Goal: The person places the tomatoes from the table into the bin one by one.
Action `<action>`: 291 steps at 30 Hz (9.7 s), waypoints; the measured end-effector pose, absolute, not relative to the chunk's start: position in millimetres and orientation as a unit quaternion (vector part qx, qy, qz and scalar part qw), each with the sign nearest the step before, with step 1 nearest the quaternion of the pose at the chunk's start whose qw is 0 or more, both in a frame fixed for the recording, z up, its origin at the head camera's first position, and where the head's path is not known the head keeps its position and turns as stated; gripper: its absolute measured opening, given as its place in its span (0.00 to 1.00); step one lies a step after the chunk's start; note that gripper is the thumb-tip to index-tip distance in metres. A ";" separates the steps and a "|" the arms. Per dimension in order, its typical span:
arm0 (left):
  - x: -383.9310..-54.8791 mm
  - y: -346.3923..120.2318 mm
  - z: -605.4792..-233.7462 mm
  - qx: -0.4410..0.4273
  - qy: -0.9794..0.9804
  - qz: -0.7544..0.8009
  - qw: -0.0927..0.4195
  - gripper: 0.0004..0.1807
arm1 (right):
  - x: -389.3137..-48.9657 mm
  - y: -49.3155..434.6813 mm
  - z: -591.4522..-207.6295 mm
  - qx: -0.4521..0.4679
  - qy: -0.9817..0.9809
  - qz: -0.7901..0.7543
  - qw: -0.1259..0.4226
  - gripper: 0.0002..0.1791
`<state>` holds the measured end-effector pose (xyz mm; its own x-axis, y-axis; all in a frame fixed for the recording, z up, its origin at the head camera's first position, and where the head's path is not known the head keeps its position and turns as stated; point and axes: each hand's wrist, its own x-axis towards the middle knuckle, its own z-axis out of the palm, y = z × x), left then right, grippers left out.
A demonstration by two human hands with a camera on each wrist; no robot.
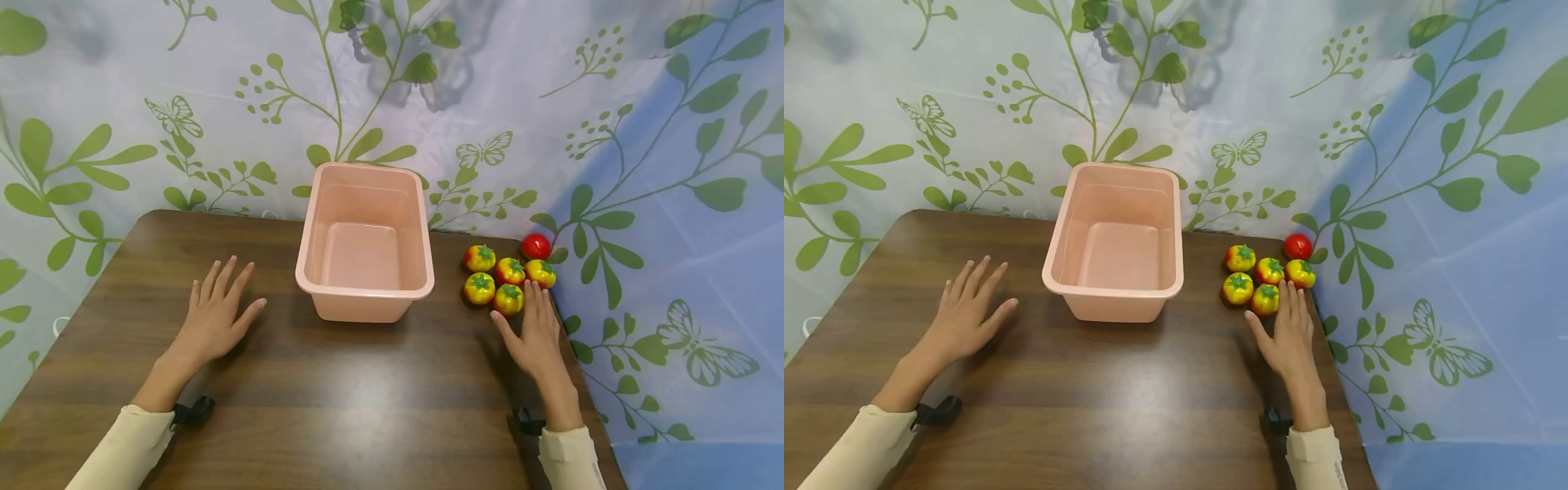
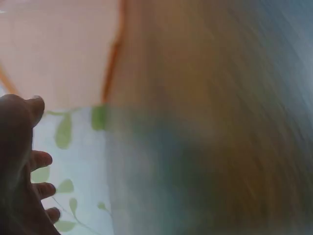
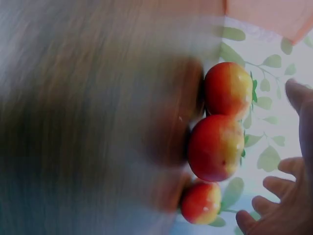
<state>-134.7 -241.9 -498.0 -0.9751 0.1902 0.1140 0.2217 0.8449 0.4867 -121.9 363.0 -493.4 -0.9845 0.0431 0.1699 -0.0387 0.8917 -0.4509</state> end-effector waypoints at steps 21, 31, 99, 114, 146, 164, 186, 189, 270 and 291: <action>-148.5 -158.4 -449.3 -0.088 -0.656 -0.749 0.043 0.26 | -155.3 366.6 -514.5 -0.095 -0.901 0.414 0.089 0.53; -148.5 -140.1 -451.1 -0.089 -0.668 -0.736 0.059 0.27 | -159.7 366.6 -522.6 -0.096 -0.897 0.419 0.101 0.51; -149.3 -134.8 -458.4 -0.092 -0.684 -0.722 0.059 0.29 | -158.1 183.3 -406.1 0.185 -0.873 0.431 0.135 0.46; -149.5 -134.6 -459.4 -0.090 -0.685 -0.721 0.058 0.29 | -158.6 182.6 -410.1 0.196 -0.868 0.436 0.133 0.44; -148.9 -133.0 -458.7 -0.088 -0.687 -0.720 0.056 0.30 | -179.3 300.9 -458.3 0.027 -0.860 0.477 0.182 0.33; -147.0 -131.7 -459.5 -0.085 -0.687 -0.720 0.054 0.29 | -186.4 338.5 -524.8 -0.053 -0.898 0.429 0.086 0.46; -146.7 -131.3 -460.1 -0.087 -0.683 -0.723 0.054 0.29 | -188.0 335.7 -519.4 -0.058 -0.896 0.432 0.086 0.47; -147.1 -131.3 -459.5 -0.089 -0.683 -0.723 0.054 0.29 | -188.6 332.4 -512.0 -0.051 -0.895 0.433 0.092 0.48; -149.2 -133.9 -460.9 -0.092 -0.691 -0.715 0.049 0.30 | -193.9 187.0 -400.7 0.182 -0.866 0.462 0.061 0.41; -149.6 -134.3 -460.7 -0.097 -0.694 -0.712 0.045 0.30 | -203.2 212.7 -407.3 0.174 -0.846 0.491 0.112 0.36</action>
<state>-149.6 -134.3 -460.7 -0.9772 0.0712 0.2002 0.1983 -0.0337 0.9796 -203.2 212.7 -407.3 -0.9140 -0.1844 0.3614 -0.4053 0.4563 -0.7921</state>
